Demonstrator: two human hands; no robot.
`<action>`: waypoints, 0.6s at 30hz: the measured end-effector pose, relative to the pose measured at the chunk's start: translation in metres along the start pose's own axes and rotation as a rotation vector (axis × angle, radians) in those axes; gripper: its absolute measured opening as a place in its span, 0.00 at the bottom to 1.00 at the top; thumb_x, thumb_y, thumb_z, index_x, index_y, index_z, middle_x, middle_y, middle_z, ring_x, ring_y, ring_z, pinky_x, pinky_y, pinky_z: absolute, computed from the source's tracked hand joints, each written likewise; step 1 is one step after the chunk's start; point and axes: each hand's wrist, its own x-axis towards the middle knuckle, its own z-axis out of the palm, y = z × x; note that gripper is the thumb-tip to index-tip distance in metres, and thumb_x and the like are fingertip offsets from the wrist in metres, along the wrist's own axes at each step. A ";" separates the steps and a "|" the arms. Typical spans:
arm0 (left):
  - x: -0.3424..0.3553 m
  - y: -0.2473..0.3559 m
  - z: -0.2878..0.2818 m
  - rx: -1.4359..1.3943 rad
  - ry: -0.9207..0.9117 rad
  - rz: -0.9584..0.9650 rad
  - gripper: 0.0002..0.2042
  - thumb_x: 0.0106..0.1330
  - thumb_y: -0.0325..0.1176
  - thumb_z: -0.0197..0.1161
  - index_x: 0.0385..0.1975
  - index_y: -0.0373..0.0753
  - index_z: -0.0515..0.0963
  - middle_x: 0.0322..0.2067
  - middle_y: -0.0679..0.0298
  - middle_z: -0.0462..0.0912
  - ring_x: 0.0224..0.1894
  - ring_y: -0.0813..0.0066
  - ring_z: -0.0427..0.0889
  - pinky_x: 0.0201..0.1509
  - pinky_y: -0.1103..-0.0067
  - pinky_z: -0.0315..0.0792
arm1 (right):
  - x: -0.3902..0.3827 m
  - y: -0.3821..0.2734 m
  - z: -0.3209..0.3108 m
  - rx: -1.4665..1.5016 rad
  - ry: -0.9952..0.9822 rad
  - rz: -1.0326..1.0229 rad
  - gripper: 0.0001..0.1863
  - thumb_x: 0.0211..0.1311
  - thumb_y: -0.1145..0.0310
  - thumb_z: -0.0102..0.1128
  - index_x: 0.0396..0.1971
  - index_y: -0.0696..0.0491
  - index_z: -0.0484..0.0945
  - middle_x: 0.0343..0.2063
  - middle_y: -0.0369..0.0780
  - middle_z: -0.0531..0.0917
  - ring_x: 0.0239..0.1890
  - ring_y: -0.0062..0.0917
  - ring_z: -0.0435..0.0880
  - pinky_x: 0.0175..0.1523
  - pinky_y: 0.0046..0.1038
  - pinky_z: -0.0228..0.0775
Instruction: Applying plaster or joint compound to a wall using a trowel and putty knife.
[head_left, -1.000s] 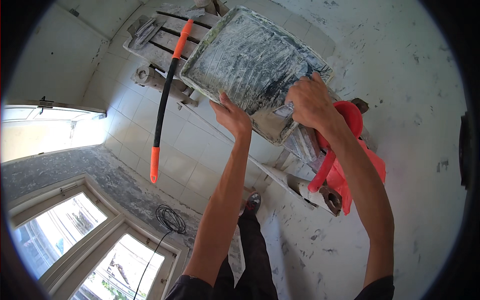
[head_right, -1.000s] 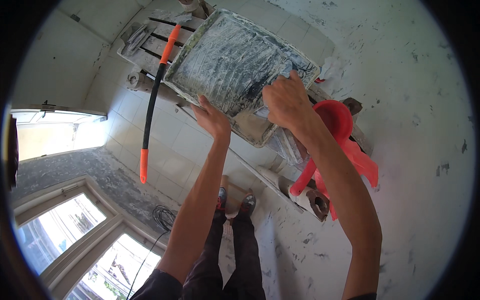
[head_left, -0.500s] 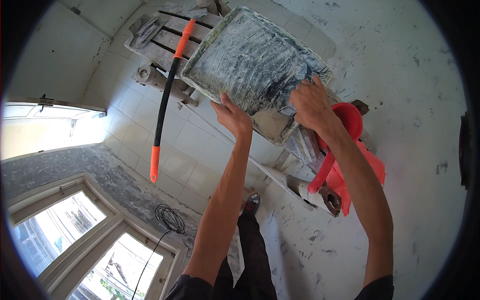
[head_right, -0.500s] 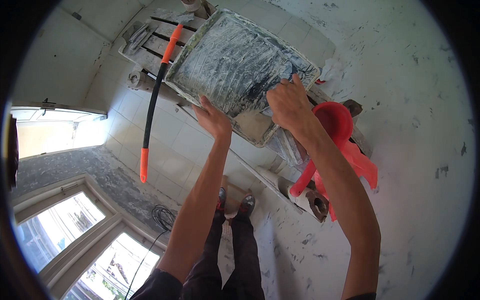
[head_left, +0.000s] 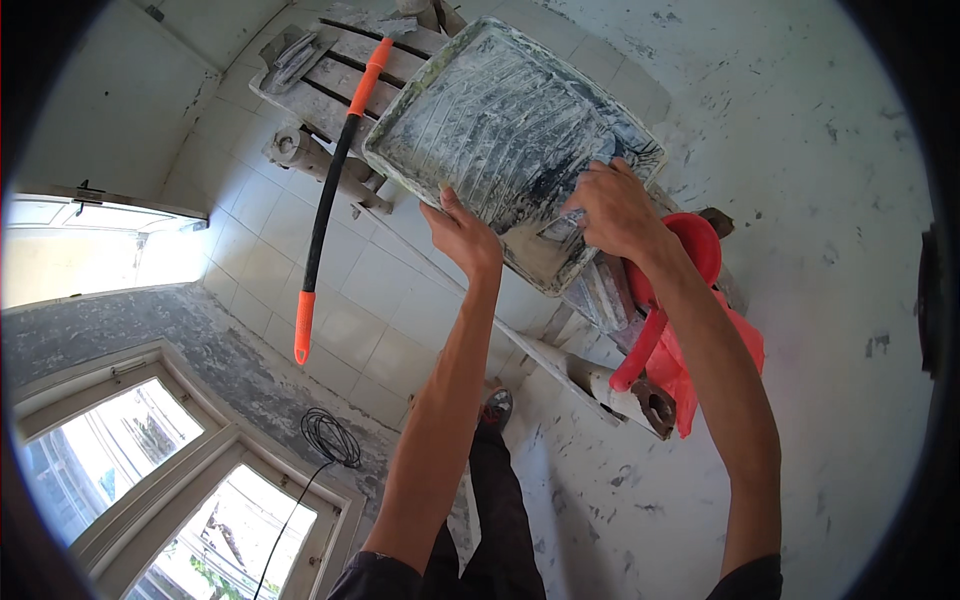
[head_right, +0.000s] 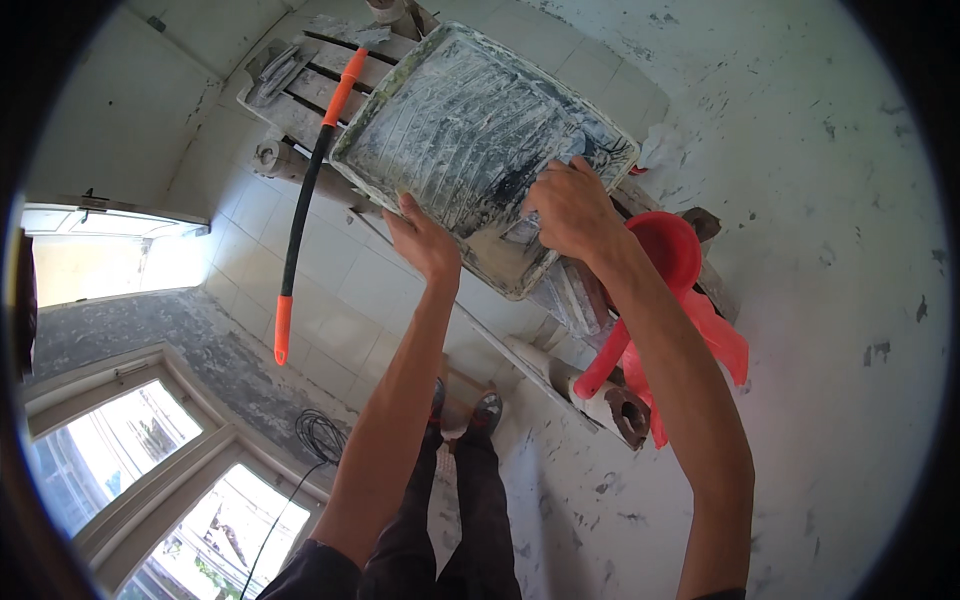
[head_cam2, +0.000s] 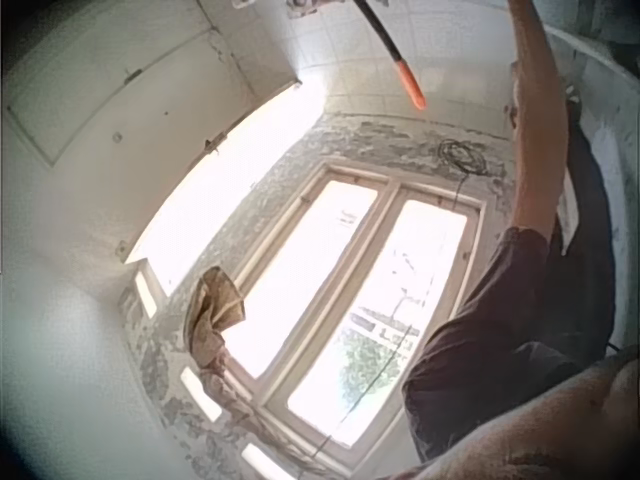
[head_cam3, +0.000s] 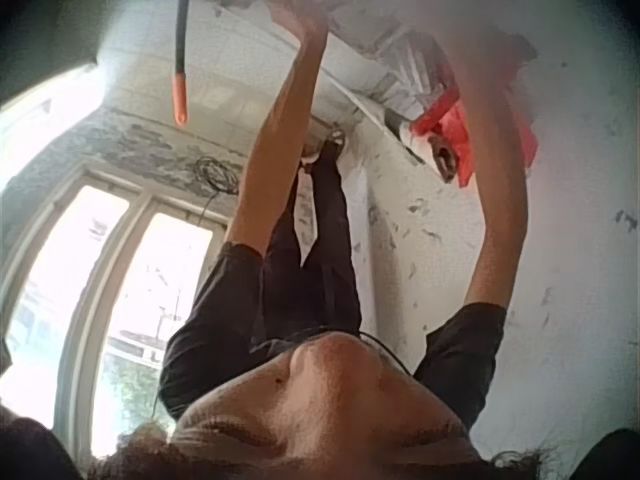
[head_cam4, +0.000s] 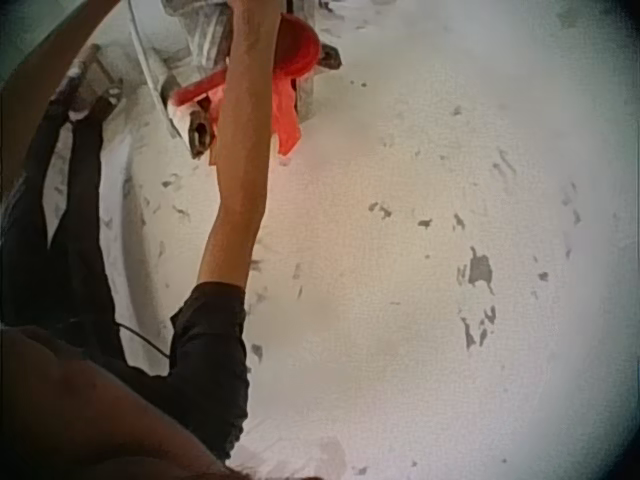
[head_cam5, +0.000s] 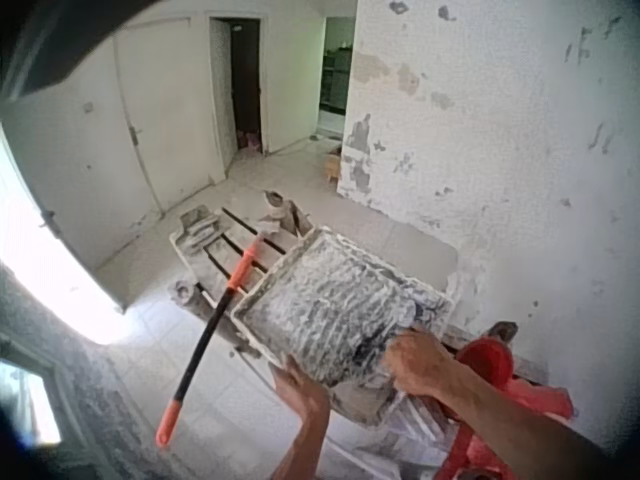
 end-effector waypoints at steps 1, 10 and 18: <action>-0.002 0.001 0.003 -0.005 -0.007 -0.002 0.26 0.77 0.51 0.43 0.43 0.26 0.68 0.27 0.55 0.68 0.31 0.62 0.65 0.40 0.68 0.64 | 0.003 0.004 -0.009 -0.011 0.053 0.028 0.11 0.41 0.79 0.68 0.26 0.48 0.86 0.32 0.39 0.84 0.46 0.33 0.78 0.57 0.38 0.63; -0.001 -0.002 0.006 0.018 0.007 0.039 0.23 0.78 0.49 0.43 0.41 0.27 0.67 0.20 0.59 0.64 0.25 0.68 0.60 0.32 0.69 0.61 | -0.002 -0.004 0.011 -0.031 -0.018 0.072 0.08 0.40 0.76 0.67 0.24 0.48 0.86 0.28 0.40 0.84 0.45 0.36 0.80 0.60 0.41 0.63; 0.002 -0.006 0.005 -0.016 0.054 0.149 0.22 0.79 0.46 0.44 0.43 0.27 0.67 0.16 0.62 0.61 0.20 0.73 0.57 0.26 0.70 0.58 | -0.010 -0.013 -0.027 0.008 0.049 0.157 0.12 0.38 0.77 0.65 0.27 0.49 0.87 0.32 0.41 0.84 0.46 0.37 0.79 0.61 0.42 0.64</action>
